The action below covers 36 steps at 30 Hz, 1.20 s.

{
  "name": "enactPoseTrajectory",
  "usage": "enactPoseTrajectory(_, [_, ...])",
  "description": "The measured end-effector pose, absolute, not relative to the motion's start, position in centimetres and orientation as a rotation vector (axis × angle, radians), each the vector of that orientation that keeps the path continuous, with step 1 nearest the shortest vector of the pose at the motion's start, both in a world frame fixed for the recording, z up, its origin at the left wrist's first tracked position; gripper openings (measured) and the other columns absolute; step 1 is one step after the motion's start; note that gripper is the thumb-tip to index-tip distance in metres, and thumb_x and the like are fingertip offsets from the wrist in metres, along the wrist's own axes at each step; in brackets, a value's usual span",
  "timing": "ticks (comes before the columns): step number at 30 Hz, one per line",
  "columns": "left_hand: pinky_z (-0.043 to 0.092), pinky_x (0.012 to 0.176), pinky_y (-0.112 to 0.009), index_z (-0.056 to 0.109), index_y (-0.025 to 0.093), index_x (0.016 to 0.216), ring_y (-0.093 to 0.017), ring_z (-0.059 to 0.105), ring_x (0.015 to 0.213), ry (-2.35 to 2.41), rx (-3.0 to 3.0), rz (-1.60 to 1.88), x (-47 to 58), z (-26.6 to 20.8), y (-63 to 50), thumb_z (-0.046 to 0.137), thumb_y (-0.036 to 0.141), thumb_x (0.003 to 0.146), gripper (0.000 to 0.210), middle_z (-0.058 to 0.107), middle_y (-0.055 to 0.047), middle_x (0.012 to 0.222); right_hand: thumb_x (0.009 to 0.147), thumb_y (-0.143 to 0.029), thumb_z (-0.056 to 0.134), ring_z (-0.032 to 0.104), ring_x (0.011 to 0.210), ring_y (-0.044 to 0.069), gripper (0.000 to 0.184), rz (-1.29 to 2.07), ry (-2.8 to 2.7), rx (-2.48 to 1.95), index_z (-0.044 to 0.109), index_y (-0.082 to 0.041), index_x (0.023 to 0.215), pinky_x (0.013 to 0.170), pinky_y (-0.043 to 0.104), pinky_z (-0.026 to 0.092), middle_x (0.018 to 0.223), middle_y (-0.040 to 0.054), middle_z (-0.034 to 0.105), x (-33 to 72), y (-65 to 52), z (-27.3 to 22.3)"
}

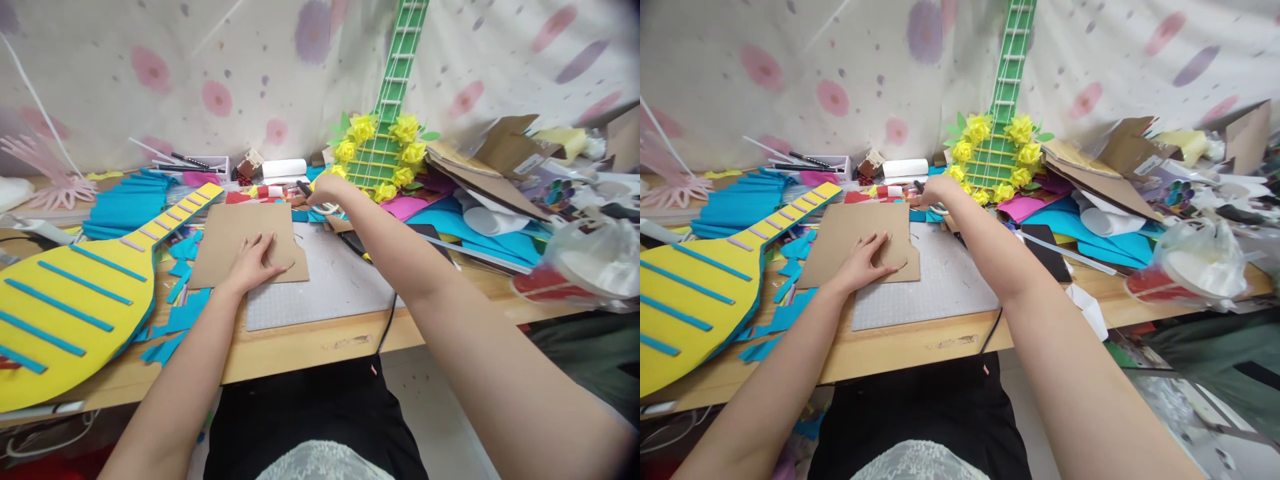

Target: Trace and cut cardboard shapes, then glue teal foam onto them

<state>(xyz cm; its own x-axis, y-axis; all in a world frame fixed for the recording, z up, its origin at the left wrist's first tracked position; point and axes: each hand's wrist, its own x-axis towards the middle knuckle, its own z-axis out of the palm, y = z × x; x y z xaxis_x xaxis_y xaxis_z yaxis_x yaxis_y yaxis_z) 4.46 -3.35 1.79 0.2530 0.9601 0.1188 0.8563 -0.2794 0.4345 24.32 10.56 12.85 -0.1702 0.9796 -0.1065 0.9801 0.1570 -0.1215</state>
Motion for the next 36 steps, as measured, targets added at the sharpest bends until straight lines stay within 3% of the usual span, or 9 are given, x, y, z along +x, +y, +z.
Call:
enactPoseTrajectory(5, [0.012,0.114,-0.049,0.033,0.017,0.143,-0.028,0.025,0.139,1.605,2.304,0.544,5.1,1.8,-3.4,0.058,0.059,0.073,0.085,0.038,-0.015,0.145,0.069,-0.025,0.057,0.046,0.058,0.010,0.012,-1.475,2.941,1.876,0.053,-0.015,0.076,0.056,0.024,0.039,0.062,-0.0011,0.050,24.8,5.6,10.6])
enactPoseTrajectory(9, [0.011,0.115,-0.048,0.032,0.018,0.143,-0.026,0.030,0.137,1.489,2.318,0.559,5.7,1.9,-3.7,0.059,0.056,0.074,0.083,0.040,-0.012,0.145,0.064,-0.022,0.059,0.048,0.057,0.009,0.024,-2.249,2.915,1.786,0.044,-0.019,0.083,0.055,0.023,0.040,0.065,-0.0048,0.049,23.9,2.4,5.7])
enactPoseTrajectory(13, [0.014,0.114,-0.047,0.032,0.019,0.142,-0.026,0.032,0.136,1.433,2.355,0.563,6.1,1.9,-3.9,0.060,0.053,0.074,0.081,0.041,-0.011,0.144,0.067,-0.029,0.060,0.044,0.049,0.007,0.025,-2.560,2.800,1.845,0.042,-0.022,0.082,0.048,0.021,0.037,0.057,-0.0084,0.044,24.0,0.7,2.8])
enactPoseTrajectory(17, [0.015,0.114,-0.046,0.029,0.018,0.144,-0.026,0.034,0.135,1.434,2.341,0.557,6.5,2.1,-4.0,0.062,0.052,0.072,0.086,0.040,-0.013,0.145,0.069,-0.033,0.061,0.055,0.061,0.008,0.026,-2.782,2.610,1.830,0.049,-0.021,0.088,0.058,0.023,0.047,0.069,-0.0046,0.055,25.0,0.2,2.1])
enactPoseTrajectory(21, [0.016,0.114,-0.047,0.019,0.019,0.147,-0.026,0.036,0.134,1.419,2.299,0.556,7.2,2.4,-4.4,0.062,0.052,0.072,0.093,0.044,-0.012,0.142,0.070,-0.037,0.062,0.058,0.063,0.010,0.032,-3.074,2.266,1.813,0.048,-0.022,0.094,0.065,0.029,0.053,0.072,-0.0034,0.056,25.6,0.7,1.9])
enactPoseTrajectory(26, [0.014,0.114,-0.045,0.015,0.017,0.147,-0.025,0.035,0.135,1.409,2.314,0.511,8.2,2.5,-4.9,0.061,0.051,0.073,0.094,0.041,-0.013,0.144,0.075,-0.042,0.060,0.059,0.065,0.010,0.035,-3.018,2.352,1.835,0.044,-0.024,0.102,0.071,0.031,0.053,0.075,-0.0039,0.055,25.6,1.0,1.0])
enactPoseTrajectory(36, [0.019,0.112,-0.047,0.015,0.018,0.147,-0.029,0.038,0.131,1.475,2.292,0.522,8.8,2.1,-5.0,0.062,0.047,0.071,0.094,0.044,-0.012,0.142,0.071,-0.030,0.063,0.058,0.080,0.013,0.039,-1.907,3.075,1.684,0.043,-0.022,0.104,0.081,0.033,0.049,0.086,0.0005,0.055,27.1,0.5,1.3])
